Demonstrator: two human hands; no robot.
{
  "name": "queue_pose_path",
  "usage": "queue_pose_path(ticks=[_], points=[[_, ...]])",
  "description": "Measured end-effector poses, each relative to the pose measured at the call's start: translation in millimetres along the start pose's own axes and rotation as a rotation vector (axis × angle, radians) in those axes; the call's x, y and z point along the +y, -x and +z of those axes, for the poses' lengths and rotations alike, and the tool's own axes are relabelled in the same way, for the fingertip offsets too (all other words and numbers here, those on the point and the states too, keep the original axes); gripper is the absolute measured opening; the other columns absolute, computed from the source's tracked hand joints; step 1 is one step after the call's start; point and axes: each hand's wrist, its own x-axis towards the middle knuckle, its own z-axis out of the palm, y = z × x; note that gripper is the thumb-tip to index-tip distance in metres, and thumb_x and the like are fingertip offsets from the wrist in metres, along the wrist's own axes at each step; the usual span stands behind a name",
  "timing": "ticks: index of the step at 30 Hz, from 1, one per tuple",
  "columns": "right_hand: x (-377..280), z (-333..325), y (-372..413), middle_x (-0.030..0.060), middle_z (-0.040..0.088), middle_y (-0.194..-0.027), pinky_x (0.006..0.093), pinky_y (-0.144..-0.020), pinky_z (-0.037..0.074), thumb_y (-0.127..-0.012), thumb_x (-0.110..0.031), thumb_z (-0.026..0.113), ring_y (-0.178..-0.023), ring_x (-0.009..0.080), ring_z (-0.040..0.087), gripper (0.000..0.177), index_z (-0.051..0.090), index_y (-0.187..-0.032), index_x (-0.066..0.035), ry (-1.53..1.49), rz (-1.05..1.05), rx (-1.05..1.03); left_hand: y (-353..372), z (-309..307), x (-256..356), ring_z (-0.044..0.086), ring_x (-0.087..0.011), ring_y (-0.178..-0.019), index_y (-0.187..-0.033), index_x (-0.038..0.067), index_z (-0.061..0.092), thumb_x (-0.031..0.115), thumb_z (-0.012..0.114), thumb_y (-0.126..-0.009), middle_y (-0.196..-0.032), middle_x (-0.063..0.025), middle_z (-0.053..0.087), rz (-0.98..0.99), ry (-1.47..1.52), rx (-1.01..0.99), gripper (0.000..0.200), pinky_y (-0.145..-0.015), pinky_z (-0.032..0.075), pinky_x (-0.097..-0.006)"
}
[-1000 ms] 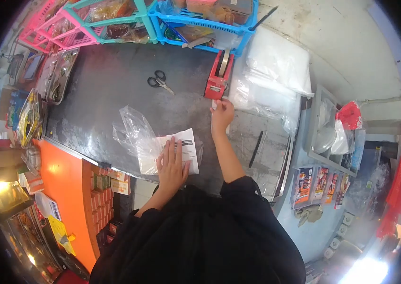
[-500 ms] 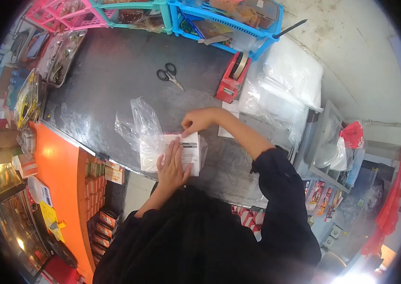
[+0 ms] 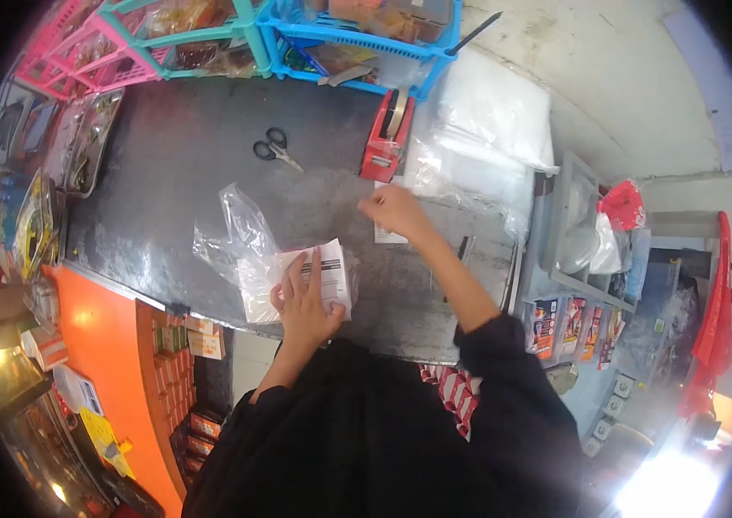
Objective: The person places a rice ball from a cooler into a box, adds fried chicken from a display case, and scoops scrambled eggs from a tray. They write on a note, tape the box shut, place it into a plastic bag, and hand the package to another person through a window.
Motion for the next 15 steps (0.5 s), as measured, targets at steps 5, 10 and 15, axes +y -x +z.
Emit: queue_pose_path(ticks=[5,10,15], points=[[-2.7,1.3,-19.3,0.0054,0.058,-0.074,0.0263,-0.045,0.043,-0.083,-0.027,0.060,-0.054,0.0156,0.057,0.022,0.059,-0.087,-0.005,-0.524,0.061,1.186,-1.4,-5.0,11.1,0.031,-0.0282,-0.122,-0.135,0.020,0.037,0.029,0.055,-0.059,-0.130,-0.0126,0.034,-0.046,-0.078,-0.041,0.079,-0.091,0.024,-0.0523],[-20.3,12.5,-44.6,-0.0035,0.055,-0.091,0.0273,-0.062,0.046,-0.085,-0.028,0.059,-0.070,0.0093,0.054,0.015,0.052,-0.091,-0.016,-1.432,0.050,0.905,32.3,4.7,-20.8,0.034,-0.0231,-0.127,-0.130,0.021,0.044,0.023,0.059,-0.073,-0.138,-0.0088,0.034,0.246,-0.023,-0.003,0.060,-0.095,0.024,-0.0546],[-7.1,55.3,-42.1,0.0024,0.056,-0.101,0.0297,-0.073,0.046,-0.081,-0.020,0.065,-0.093,0.0114,0.055,0.015,0.058,-0.084,-0.008,-1.607,-0.429,1.012,52.1,-0.8,-59.3,0.042,-0.0191,-0.122,-0.123,0.015,0.050,0.019,0.062,-0.076,-0.131,-0.0043,0.045,0.423,-0.018,0.028,0.049,-0.095,0.031,-0.0457]])
